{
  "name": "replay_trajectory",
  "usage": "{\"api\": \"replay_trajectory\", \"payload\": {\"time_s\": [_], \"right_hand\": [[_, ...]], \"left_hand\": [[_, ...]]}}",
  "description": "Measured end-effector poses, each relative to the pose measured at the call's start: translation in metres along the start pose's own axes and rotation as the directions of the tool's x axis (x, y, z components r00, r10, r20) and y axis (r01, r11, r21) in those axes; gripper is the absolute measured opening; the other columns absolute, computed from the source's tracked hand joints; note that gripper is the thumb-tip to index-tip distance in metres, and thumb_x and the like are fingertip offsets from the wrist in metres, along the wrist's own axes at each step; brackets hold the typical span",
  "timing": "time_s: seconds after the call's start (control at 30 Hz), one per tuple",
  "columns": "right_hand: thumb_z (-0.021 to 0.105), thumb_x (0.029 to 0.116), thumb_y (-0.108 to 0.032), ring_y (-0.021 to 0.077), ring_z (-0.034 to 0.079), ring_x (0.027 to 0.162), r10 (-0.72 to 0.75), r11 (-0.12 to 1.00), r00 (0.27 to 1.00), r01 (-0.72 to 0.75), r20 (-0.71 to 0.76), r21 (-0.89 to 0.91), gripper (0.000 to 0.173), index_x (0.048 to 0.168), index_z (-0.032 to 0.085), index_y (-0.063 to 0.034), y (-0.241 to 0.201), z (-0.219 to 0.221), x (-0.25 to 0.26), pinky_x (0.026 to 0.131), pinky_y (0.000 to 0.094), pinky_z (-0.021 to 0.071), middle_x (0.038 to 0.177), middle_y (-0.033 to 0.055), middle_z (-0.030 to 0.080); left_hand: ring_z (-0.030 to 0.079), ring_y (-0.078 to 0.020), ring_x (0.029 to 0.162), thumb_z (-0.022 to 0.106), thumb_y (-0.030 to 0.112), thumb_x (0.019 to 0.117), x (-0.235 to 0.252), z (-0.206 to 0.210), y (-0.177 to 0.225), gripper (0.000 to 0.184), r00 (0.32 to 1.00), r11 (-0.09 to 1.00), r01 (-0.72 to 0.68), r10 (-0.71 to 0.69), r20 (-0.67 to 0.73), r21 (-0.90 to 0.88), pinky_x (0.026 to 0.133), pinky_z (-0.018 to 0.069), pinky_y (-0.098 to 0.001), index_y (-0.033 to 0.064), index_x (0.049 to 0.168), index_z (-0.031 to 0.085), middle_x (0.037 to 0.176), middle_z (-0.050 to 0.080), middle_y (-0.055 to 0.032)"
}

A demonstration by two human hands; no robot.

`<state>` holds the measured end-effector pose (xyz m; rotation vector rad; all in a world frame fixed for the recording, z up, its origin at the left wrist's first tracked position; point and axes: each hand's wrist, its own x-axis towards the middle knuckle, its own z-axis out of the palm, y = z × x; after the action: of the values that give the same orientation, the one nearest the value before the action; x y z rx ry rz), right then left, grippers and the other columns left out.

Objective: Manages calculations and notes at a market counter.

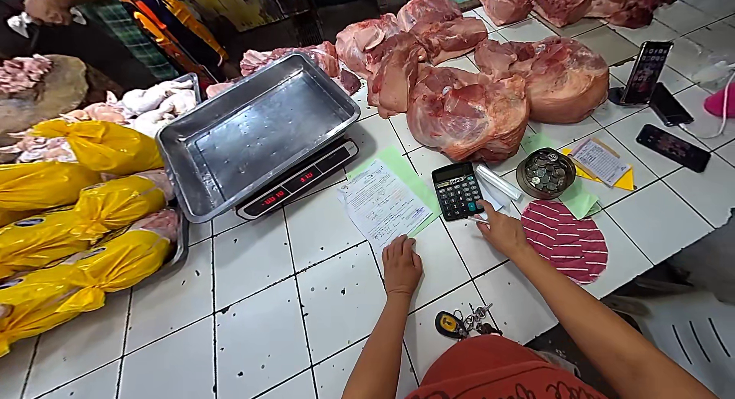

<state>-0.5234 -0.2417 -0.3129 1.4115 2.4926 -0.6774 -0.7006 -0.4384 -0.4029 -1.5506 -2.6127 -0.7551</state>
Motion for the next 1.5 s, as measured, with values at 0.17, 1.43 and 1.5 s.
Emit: {"api": "replay_trajectory", "payload": {"time_s": [0.17,1.43,1.5], "right_hand": [[0.038,0.1100,-0.041,0.0430,0.070,0.104,0.045,0.999,0.998,-0.045,0.042,-0.009,0.057,0.161,0.031,-0.0164,0.006,0.013,0.002,0.090,0.0579,0.0520,0.115,0.0221,0.072],[0.050,0.0808,-0.007,0.0050,0.042,0.049,-0.395,0.543,0.847,0.528,-0.356,0.653,0.019,0.064,0.042,-0.0127,-0.156,0.132,0.069,0.051,0.0263,0.0351,0.053,-0.0057,0.040],[0.050,0.0815,-0.008,0.0071,0.042,0.049,-0.408,0.577,0.848,0.527,-0.339,0.624,0.018,0.065,0.043,-0.0121,-0.157,0.131,0.068,0.050,0.0282,0.0346,0.054,-0.0045,0.040]], "left_hand": [[0.065,-0.0377,0.121,0.051,0.009,0.0906,-0.002,-0.001,0.000,0.032,1.000,1.000,-0.010,0.010,-0.005,-0.010,0.106,0.0432,-0.0558,0.0039,0.112,0.074,0.127,0.069,-0.0186],[0.072,-0.0402,0.101,0.058,0.006,0.0847,-0.010,0.010,-0.014,0.016,0.977,0.941,-0.141,0.081,-0.199,-0.309,0.102,0.0539,-0.0453,-0.0035,0.077,0.068,0.090,0.073,-0.0228],[0.073,-0.0390,0.099,0.057,0.006,0.0850,-0.010,0.010,-0.014,0.016,0.977,0.947,-0.137,0.081,-0.197,-0.291,0.101,0.0547,-0.0444,-0.0030,0.077,0.068,0.088,0.073,-0.0216]]}}
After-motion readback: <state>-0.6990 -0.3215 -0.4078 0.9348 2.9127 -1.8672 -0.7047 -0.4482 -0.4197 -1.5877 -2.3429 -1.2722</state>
